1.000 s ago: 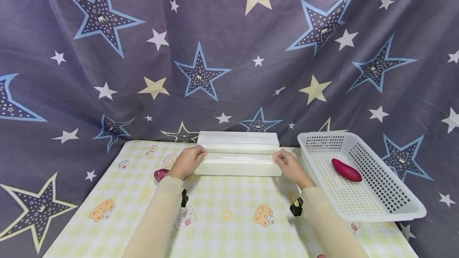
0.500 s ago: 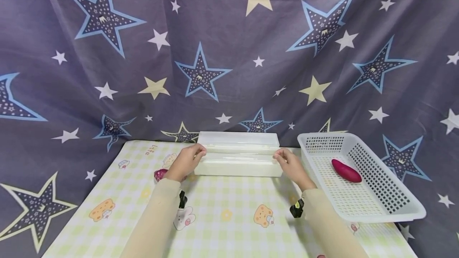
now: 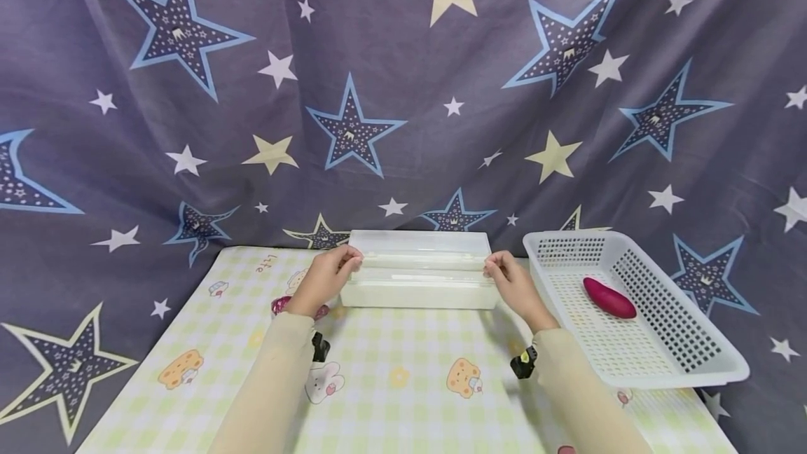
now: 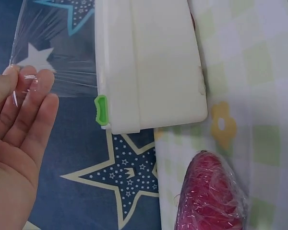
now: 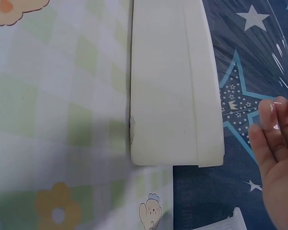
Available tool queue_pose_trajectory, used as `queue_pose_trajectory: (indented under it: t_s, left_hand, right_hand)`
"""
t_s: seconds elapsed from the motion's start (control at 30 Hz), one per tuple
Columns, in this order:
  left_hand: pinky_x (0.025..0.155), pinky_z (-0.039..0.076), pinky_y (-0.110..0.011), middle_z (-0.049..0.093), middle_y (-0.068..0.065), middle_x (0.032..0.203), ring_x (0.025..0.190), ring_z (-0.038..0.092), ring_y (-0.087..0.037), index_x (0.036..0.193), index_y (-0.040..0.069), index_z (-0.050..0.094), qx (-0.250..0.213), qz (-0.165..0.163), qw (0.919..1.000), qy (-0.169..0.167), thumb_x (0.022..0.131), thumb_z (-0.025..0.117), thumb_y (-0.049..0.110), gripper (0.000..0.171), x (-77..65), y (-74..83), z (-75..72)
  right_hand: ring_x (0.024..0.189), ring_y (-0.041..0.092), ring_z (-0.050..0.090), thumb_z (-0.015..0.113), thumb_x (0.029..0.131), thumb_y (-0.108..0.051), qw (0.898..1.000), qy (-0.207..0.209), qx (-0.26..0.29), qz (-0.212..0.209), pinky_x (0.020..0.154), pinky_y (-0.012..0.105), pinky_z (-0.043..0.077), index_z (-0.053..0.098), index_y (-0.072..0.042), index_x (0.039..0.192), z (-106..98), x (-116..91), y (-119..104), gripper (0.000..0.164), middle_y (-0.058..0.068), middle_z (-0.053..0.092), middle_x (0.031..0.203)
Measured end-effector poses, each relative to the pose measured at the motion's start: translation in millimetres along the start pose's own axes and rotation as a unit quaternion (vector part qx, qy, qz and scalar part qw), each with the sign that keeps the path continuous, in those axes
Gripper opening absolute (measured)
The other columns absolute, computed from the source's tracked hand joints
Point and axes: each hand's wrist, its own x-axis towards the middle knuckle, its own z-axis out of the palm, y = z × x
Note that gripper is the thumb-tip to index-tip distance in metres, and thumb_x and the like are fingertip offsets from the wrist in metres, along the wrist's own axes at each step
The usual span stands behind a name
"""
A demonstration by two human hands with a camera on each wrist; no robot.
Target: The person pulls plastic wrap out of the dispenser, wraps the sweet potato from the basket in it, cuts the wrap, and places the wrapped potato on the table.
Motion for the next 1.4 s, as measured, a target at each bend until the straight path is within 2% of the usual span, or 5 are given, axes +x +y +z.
queue_pose_trajectory:
  t_s: [0.3, 0.83, 1.13, 1.3, 1.4]
  left_hand:
    - [0.074, 0.056, -0.034, 0.069, 0.0, 0.092, 0.083, 0.067, -0.014, 0.109, 0.011, 0.066, -0.017, 0.0, 0.9997, 0.015, 0.102, 0.058, 0.022, 0.015, -1.4, 7.5, -5.9]
    - [0.079, 0.057, -0.037, 0.07, -0.007, 0.098, 0.09, 0.068, -0.017, 0.11, 0.009, 0.066, -0.053, 0.035, 0.9974, 0.034, 0.102, 0.058, 0.021, 0.016, -4.8, 21.4, -21.3]
    - [0.078, 0.057, -0.035, 0.07, -0.005, 0.096, 0.087, 0.068, -0.014, 0.111, 0.01, 0.067, -0.046, 0.058, 0.9957, 0.056, 0.102, 0.059, 0.02, 0.015, -5.5, 30.9, -29.7]
    - [0.077, 0.057, -0.032, 0.069, 0.002, 0.094, 0.087, 0.067, -0.011, 0.111, 0.011, 0.067, -0.043, 0.055, 0.9956, 0.063, 0.102, 0.06, 0.023, 0.016, -5.9, 36.3, -34.5]
    - [0.077, 0.057, -0.031, 0.069, 0.004, 0.093, 0.086, 0.067, -0.01, 0.11, 0.012, 0.068, -0.038, 0.056, 0.9953, 0.069, 0.102, 0.06, 0.023, 0.016, -6.1, 38.7, -36.5]
  right_hand:
    - [0.089, 0.028, 0.065, 0.05, 0.107, -0.019, 0.999, 0.024, 0.03, -0.02, 0.079, 0.026, 0.053, 0.057, -0.002, 0.11, -3, 0, -5, 0.019, 0.014, 0.065, 0.094]
    - [0.09, 0.024, 0.068, 0.055, 0.105, -0.026, 0.998, 0.04, 0.039, -0.022, 0.083, 0.041, 0.057, 0.063, 0.0, 0.111, -18, 1, -23, 0.028, 0.013, 0.067, 0.099]
    - [0.085, 0.014, 0.064, 0.057, 0.104, -0.021, 0.995, 0.067, 0.038, -0.061, 0.075, 0.019, 0.052, 0.063, -0.002, 0.107, -23, 1, -32, 0.02, 0.012, 0.067, 0.095]
    - [0.086, 0.014, 0.066, 0.057, 0.104, -0.017, 0.994, 0.074, 0.043, -0.07, 0.078, 0.021, 0.054, 0.062, 0.0, 0.109, -26, 0, -37, 0.019, 0.016, 0.068, 0.097]
    - [0.087, 0.023, 0.067, 0.057, 0.104, -0.014, 0.993, 0.079, 0.054, -0.069, 0.078, 0.023, 0.055, 0.062, 0.003, 0.11, -27, 0, -41, 0.019, 0.018, 0.068, 0.098]
